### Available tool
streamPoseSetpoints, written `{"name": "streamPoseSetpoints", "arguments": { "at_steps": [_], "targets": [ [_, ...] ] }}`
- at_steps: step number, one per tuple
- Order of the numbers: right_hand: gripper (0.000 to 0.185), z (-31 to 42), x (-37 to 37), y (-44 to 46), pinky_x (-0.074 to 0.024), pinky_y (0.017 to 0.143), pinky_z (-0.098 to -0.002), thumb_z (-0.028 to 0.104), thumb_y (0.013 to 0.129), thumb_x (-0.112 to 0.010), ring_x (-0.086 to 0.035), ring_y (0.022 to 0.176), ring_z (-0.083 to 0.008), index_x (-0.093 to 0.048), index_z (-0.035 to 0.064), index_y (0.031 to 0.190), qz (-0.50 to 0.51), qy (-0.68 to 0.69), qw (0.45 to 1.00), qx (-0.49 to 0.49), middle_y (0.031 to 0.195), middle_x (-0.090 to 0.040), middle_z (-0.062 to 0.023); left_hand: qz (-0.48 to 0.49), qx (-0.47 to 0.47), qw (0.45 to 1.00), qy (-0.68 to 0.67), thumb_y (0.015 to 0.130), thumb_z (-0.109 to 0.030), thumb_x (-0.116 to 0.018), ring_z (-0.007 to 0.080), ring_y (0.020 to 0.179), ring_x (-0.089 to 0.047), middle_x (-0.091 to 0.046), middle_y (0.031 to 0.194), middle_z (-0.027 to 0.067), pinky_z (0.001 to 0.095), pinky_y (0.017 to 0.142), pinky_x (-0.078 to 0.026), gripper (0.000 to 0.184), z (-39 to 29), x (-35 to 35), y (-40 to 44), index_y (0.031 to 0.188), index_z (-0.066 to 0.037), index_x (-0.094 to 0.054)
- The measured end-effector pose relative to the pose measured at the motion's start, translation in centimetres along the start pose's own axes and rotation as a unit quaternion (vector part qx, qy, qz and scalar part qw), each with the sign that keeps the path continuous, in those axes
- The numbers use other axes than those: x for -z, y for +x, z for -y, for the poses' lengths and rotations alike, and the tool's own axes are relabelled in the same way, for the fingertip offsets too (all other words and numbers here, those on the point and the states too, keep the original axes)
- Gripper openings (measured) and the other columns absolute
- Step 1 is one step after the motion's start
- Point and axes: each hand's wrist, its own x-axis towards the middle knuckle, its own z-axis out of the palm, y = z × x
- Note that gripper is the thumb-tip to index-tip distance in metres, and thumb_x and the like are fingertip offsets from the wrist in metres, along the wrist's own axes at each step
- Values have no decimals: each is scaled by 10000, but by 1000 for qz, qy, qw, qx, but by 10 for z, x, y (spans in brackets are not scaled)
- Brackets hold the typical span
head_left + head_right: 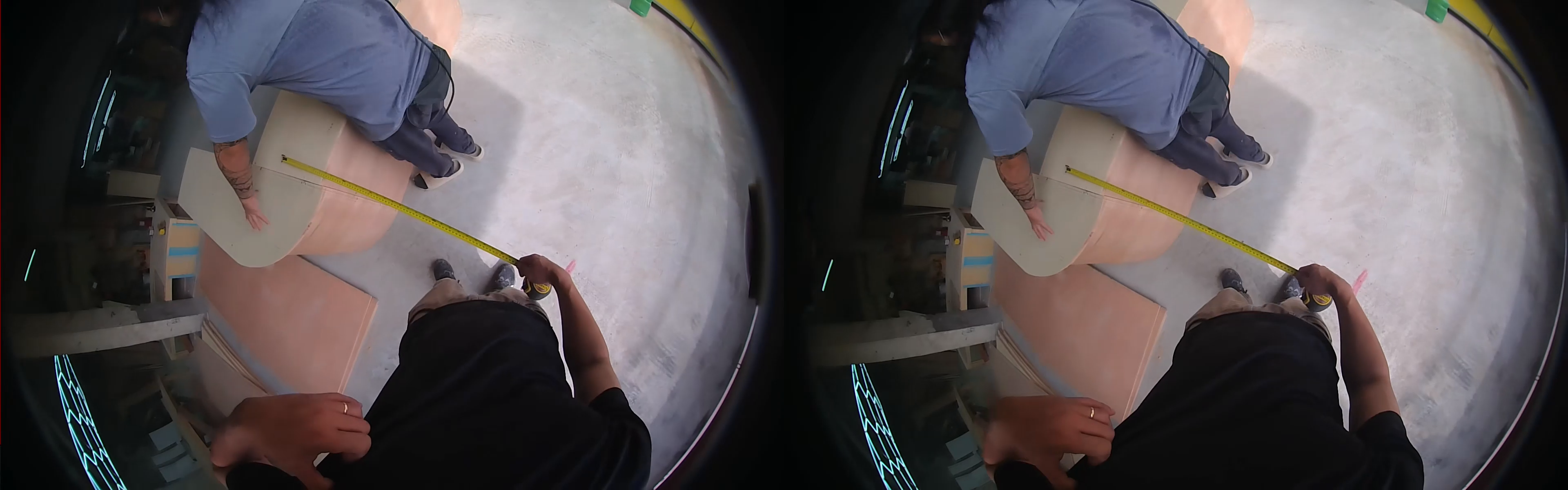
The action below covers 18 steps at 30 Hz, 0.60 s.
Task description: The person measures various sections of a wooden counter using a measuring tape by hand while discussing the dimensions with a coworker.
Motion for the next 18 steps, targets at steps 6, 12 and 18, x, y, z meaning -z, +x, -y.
{"name": "streamPoseSetpoints", "arguments": {
  "at_steps": [6,12,18],
  "targets": [
    [294,-20,-2,13,-519,731,-389,271,937,-485,-679,801,-244,-658,33,924,-2,67,997,-37,857,-700,-127,-39,7,999,3,674,-248,-784,257,855,-513,-532,883,51,357,822,-438,359,-5,10,16,881,-86,-540],
    [325,-36,-12,24,-520,734,-393,302,945,-489,-678,779,-263,-674,35,960,7,90,995,-30,844,-698,-157,37,-82,992,-88,645,-249,-766,259,861,-506,-520,876,52,363,806,-426,347,-12,33,27,862,-96,-542],
    [364,-34,-12,0,-512,737,-371,314,960,-485,-651,761,-209,-682,11,926,15,127,991,-34,815,-696,-116,14,80,997,8,695,-225,-762,243,897,-532,-543,902,41,360,855,-440,328,7,21,38,906,-102,-543]
  ]
}}
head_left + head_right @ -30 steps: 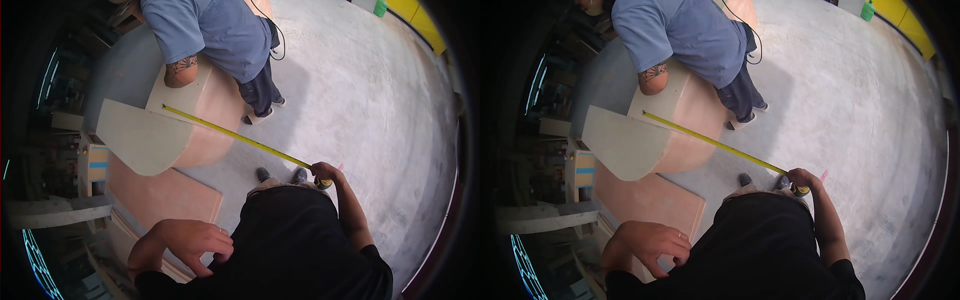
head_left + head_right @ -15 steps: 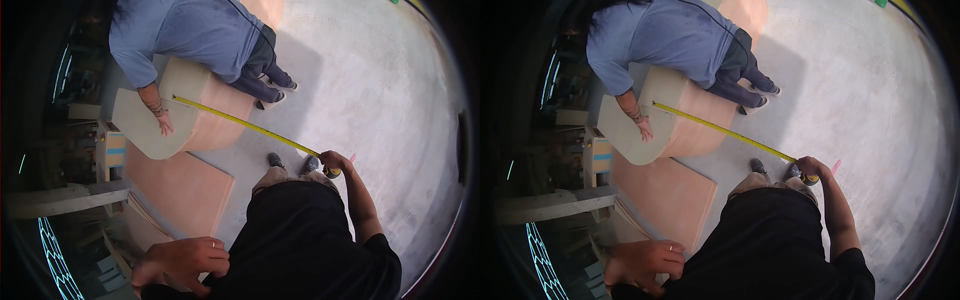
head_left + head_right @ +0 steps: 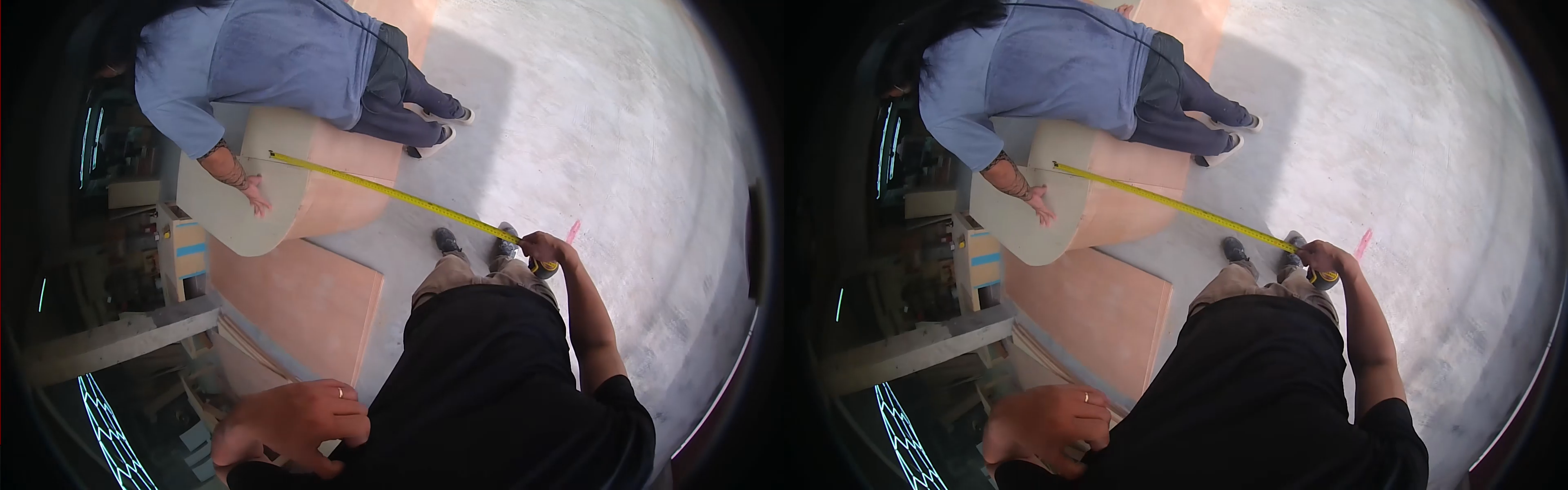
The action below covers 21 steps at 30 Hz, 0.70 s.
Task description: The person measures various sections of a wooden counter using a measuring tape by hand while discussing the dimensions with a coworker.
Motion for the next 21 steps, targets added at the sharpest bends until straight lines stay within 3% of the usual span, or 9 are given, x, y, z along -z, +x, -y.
{"name": "streamPoseSetpoints", "arguments": {
  "at_steps": [2,5,8,10,12,14,17,20,21],
  "targets": [
    [379,1,4,-22,-508,734,-361,322,963,-482,-636,756,-189,-680,3,909,6,13,1000,-25,808,-693,-97,-43,7,997,64,696,-229,-762,243,882,-540,-544,893,35,362,861,-437,331,-2,-4,1,910,-105,-542],
    [385,-4,10,-43,-496,705,-355,344,942,-496,-606,718,-174,-672,6,887,10,32,998,-49,776,-673,-80,26,-34,999,-19,683,-200,-755,266,876,-553,-540,868,59,392,911,-453,313,-7,7,-2,877,-80,-541],
    [405,-17,15,-54,-513,725,-357,350,963,-485,-636,736,-181,-682,0,910,15,32,997,-70,806,-692,-90,122,-87,987,-51,721,-246,-745,247,800,-555,-552,850,23,366,825,-446,299,-3,19,1,884,-102,-539],
    [407,-19,15,-64,-506,715,-353,359,955,-496,-625,726,-169,-677,2,884,13,38,996,-75,778,-676,-77,101,-201,973,-54,620,-307,-775,271,798,-514,-507,823,49,381,755,-411,390,-16,34,17,854,-99,-544],
    [411,-27,13,-68,-502,709,-349,367,951,-500,-619,719,-167,-675,4,872,13,44,996,-76,768,-670,-74,69,-216,972,-61,583,-355,-804,280,786,-501,-491,807,59,388,711,-398,460,-13,28,17,865,-95,-553],
    [414,-41,8,-52,-497,698,-340,382,945,-506,-614,712,-162,-677,14,865,27,43,995,-81,760,-666,-69,30,-129,989,-73,608,-390,-832,274,764,-516,-504,803,55,388,690,-407,506,20,6,10,916,-89,-566],
    [401,-40,0,-52,-495,724,-337,371,972,-474,-608,735,-150,-667,35,869,54,37,993,-94,785,-666,-45,-11,-88,995,-37,741,-252,-736,248,773,-560,-555,843,28,364,828,-443,296,18,6,5,889,-95,-532],
    [447,-37,-12,-51,-495,724,-348,433,950,-476,-623,733,-165,-688,48,863,64,6,990,-125,786,-679,-52,-113,-34,989,94,740,-247,-738,253,760,-564,-554,827,30,370,821,-443,306,38,-6,5,902,-87,-534],
    [456,-38,-17,-41,-493,737,-352,450,953,-463,-625,747,-166,-694,66,869,72,4,988,-136,797,-682,-45,-119,-61,988,84,748,-245,-738,246,752,-567,-553,815,36,365,803,-449,304,58,-5,10,920,-83,-546]
  ]
}}
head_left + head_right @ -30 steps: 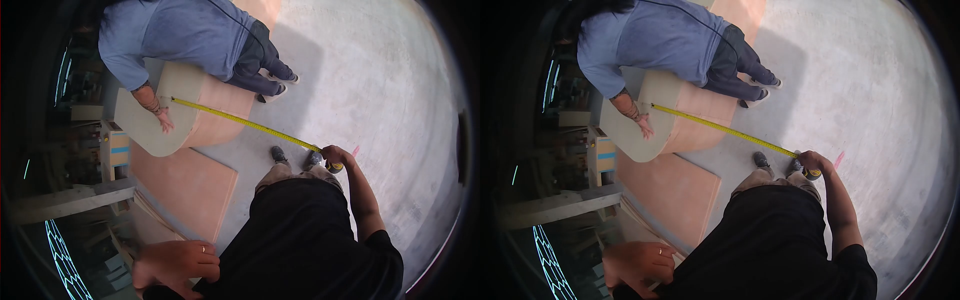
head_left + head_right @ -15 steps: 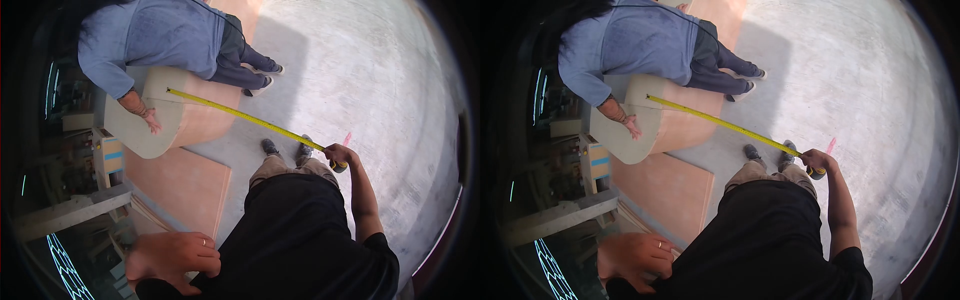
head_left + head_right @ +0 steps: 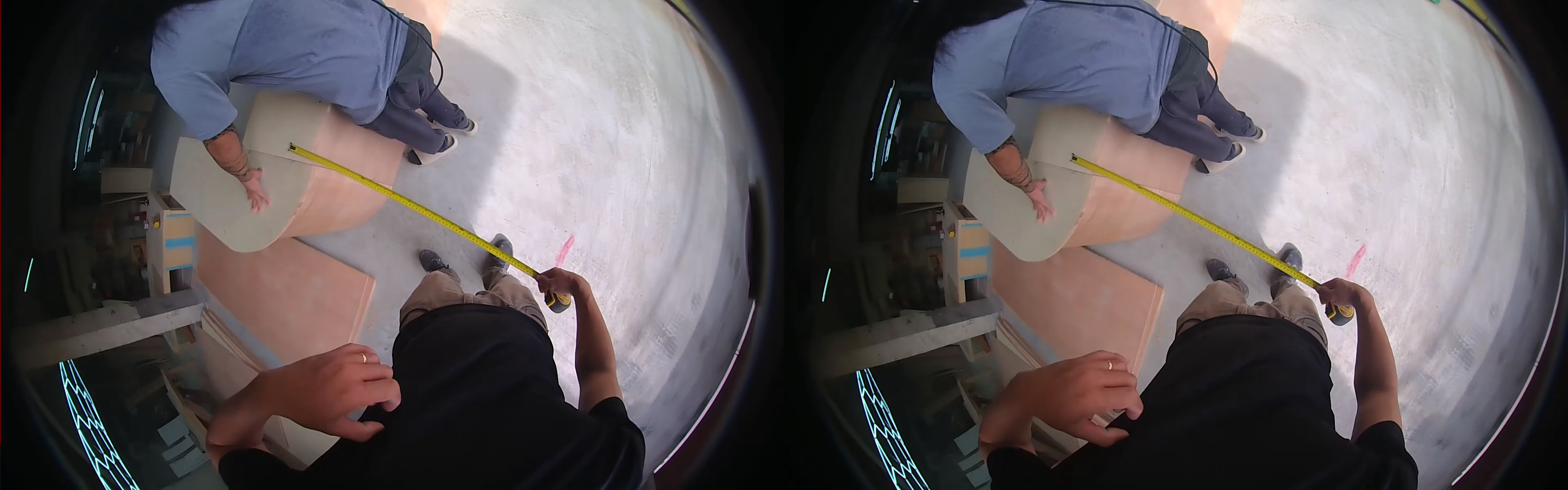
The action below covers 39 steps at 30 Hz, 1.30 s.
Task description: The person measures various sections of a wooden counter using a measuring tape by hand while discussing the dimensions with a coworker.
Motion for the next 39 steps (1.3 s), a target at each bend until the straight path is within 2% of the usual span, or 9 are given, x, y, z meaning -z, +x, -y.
{"name": "streamPoseSetpoints", "arguments": {
  "at_steps": [3,6,10,22,25,28,34,37,39],
  "targets": [
    [448,4,-14,-7,-491,722,-343,452,956,-463,-619,738,-159,-696,78,873,-5,-18,1000,-16,789,-675,-39,55,7,988,-142,774,-236,-734,237,761,-577,-565,833,45,365,776,-467,307,8,-3,-26,968,-81,-554],
    [454,19,-29,-19,-488,723,-340,461,958,-461,-617,746,-156,-696,83,872,-14,-23,999,-29,790,-673,-36,47,-124,969,-209,810,-237,-722,230,775,-593,-576,854,53,371,748,-483,320,12,3,-63,1032,-76,-556],
    [452,51,-53,-4,-482,711,-336,455,965,-443,-605,737,-159,-682,89,850,-22,-33,998,-55,766,-654,-23,73,-217,945,-236,627,-468,-880,239,696,-547,-542,815,58,348,664,-430,649,48,-13,-118,1037,-80,-561],
    [502,136,-143,59,-452,707,-320,522,978,-477,-578,720,-136,-659,95,788,20,37,997,-65,754,-632,4,-89,-110,955,-262,535,-423,-926,245,788,-584,-576,883,95,345,704,-473,746,172,-99,-308,1063,-52,-552],
    [499,165,-151,59,-444,693,-309,518,983,-478,-574,724,-129,-656,102,774,14,36,995,-89,749,-629,9,-140,-138,948,-251,735,-479,-809,248,763,-609,-611,849,110,359,685,-502,589,184,-109,-343,1020,-22,-570],
    [476,208,-154,62,-450,688,-312,490,982,-489,-573,718,-128,-652,96,770,7,22,996,-89,741,-625,6,-85,-45,953,-286,770,-296,-795,274,947,-597,-609,1006,60,382,942,-443,473,194,-104,-373,1106,-70,-549],
    [434,293,-138,85,-467,691,-325,453,967,-487,-580,713,-137,-659,91,799,-36,-72,992,-94,743,-635,-4,-248,-54,931,-262,824,-250,-728,239,804,-605,-592,872,58,374,739,-496,362,240,-76,-364,1090,-79,-551],
    [483,361,-130,86,-500,687,-338,467,985,-460,-613,701,-158,-649,60,809,-32,-59,997,-45,739,-644,-28,-335,119,922,-151,826,-291,-742,233,849,-630,-621,871,69,347,803,-509,353,282,-61,-332,1056,-66,-597],
    [492,390,-121,140,-505,687,-344,444,1010,-419,-607,691,-166,-644,36,852,-19,-28,999,43,752,-638,-40,-365,124,886,-259,890,-247,-704,179,899,-635,-640,965,65,318,846,-510,296,340,-52,-307,1085,-59,-586]
  ]
}}
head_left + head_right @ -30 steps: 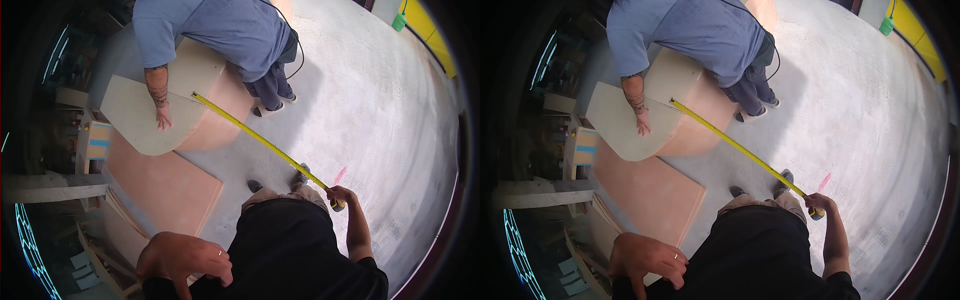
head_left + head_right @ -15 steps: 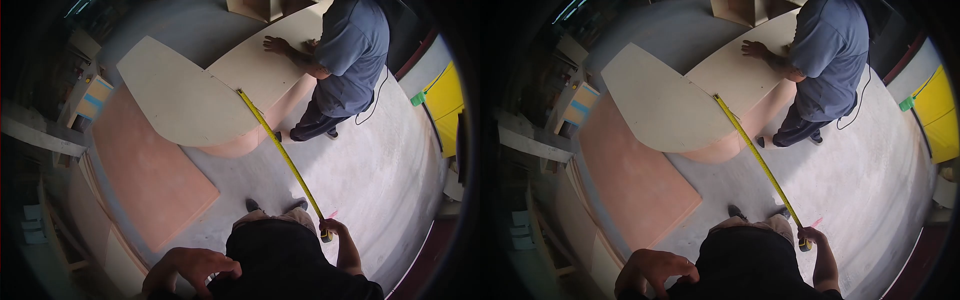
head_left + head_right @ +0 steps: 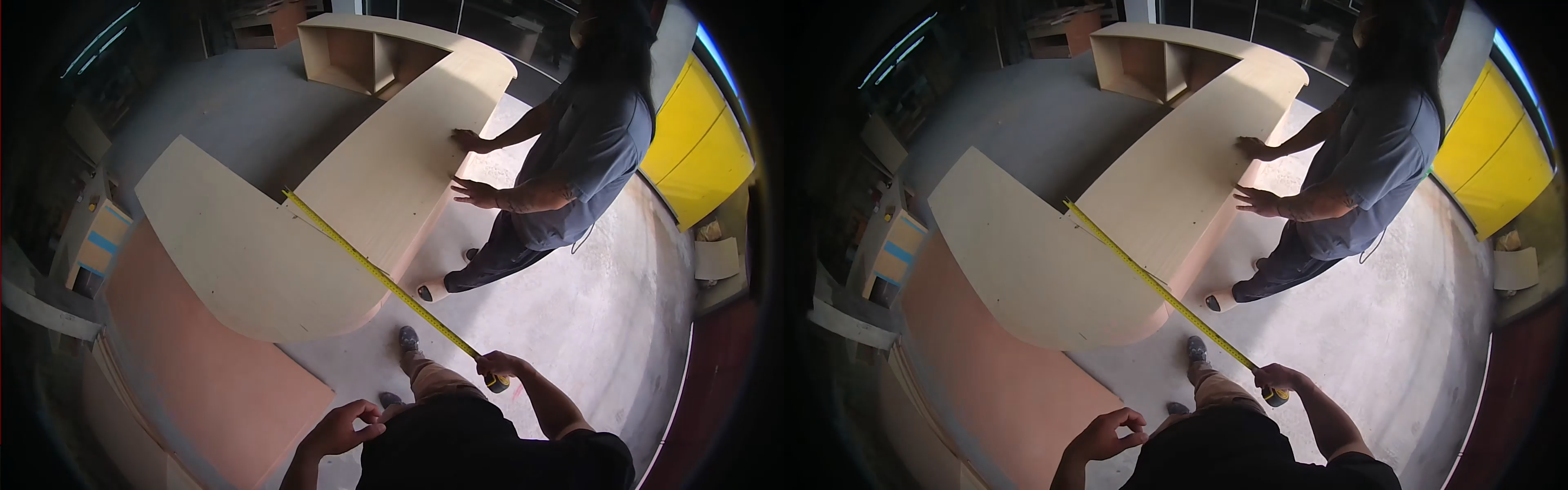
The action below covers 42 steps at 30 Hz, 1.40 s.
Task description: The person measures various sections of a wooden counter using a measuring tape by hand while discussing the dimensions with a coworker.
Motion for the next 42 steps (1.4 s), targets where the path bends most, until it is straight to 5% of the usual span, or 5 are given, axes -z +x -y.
{"name": "streamPoseSetpoints", "arguments": {
  "at_steps": [10,11,17,24,42],
  "targets": [
    [515,283,-37,146,-497,813,-335,454,1036,-369,-609,896,-159,-641,20,986,110,212,928,286,911,-666,-73,-219,72,887,-400,1037,-367,-376,228,1203,-519,-522,1305,109,392,950,-466,420,78,43,214,1341,-80,-416],
    [500,307,-42,137,-500,828,-350,434,1033,-383,-613,908,-171,-637,4,1004,84,180,932,303,921,-671,-83,-164,-56,885,-431,1028,-407,-336,221,1250,-478,-512,1293,109,384,959,-458,476,77,53,221,1377,-89,-396],
    [308,340,-73,201,-550,761,-333,234,1013,-469,-675,827,-203,-646,-12,1064,30,46,898,437,952,-686,-136,-204,171,870,-414,910,-221,-552,171,866,-643,-652,985,83,297,780,-510,375,77,109,175,1235,-34,-557],
    [234,393,-54,260,-511,774,-366,254,967,-568,-645,828,-266,-632,35,1019,-57,-102,886,448,827,-654,-111,-237,249,870,-352,964,-267,-580,98,680,-572,-633,796,27,272,621,-462,252,185,166,47,1071,-52,-656],
    [882,444,-196,287,-116,1147,-609,595,845,-609,-21,1464,-451,-207,219,1534,-284,-433,844,138,1569,-74,-275,-107,446,883,-100,1003,-311,-529,128,675,-599,-651,809,45,305,627,-500,293,443,573,-241,1023,-43,-646]
  ]
}}
